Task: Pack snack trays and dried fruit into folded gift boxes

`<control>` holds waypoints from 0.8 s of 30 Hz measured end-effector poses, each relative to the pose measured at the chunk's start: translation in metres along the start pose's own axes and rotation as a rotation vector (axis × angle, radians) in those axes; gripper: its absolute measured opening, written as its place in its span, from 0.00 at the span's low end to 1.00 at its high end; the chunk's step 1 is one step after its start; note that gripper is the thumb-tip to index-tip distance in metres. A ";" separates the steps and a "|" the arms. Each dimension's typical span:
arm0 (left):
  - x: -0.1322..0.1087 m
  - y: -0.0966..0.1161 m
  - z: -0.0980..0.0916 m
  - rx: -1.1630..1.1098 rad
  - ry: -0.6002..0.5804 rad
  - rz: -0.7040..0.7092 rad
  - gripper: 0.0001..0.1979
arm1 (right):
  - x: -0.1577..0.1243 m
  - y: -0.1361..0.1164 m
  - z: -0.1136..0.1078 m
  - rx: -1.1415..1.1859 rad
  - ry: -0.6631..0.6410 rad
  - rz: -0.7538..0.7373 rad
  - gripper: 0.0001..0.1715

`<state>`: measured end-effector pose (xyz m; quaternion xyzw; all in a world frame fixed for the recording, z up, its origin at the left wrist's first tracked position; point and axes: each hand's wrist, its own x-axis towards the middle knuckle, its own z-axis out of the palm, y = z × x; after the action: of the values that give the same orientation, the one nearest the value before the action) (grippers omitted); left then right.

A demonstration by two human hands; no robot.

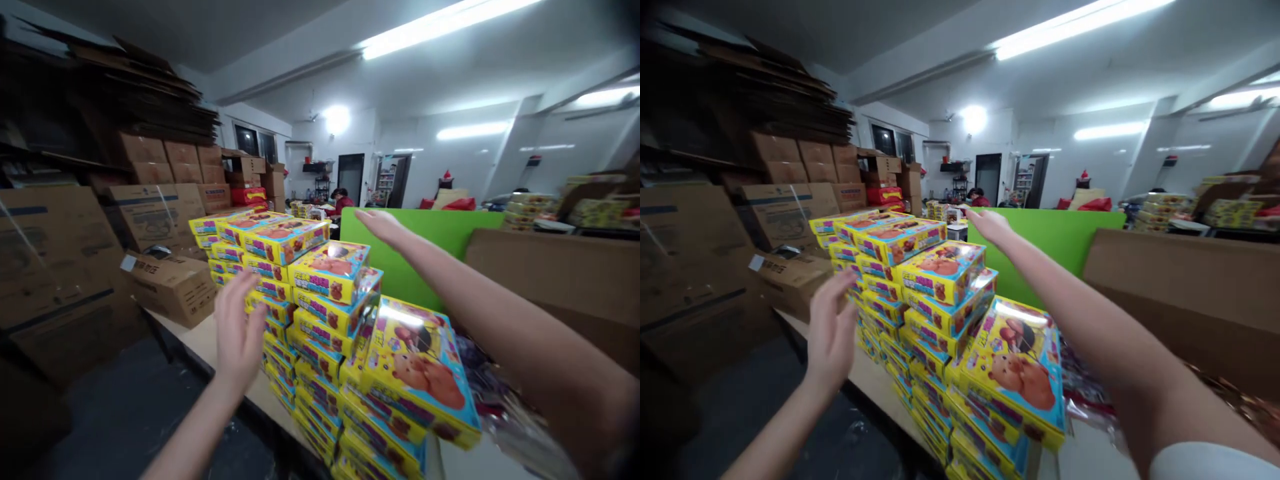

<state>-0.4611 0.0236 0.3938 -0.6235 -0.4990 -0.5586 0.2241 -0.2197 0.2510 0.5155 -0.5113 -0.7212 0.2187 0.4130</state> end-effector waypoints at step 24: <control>0.076 0.093 0.055 0.045 -0.075 0.229 0.21 | -0.037 0.010 -0.037 0.464 0.100 -0.012 0.14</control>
<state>-0.3638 0.0604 0.4745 -0.6919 -0.4449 -0.4941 0.2816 -0.1793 0.2167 0.5153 -0.4086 -0.6334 0.3504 0.5559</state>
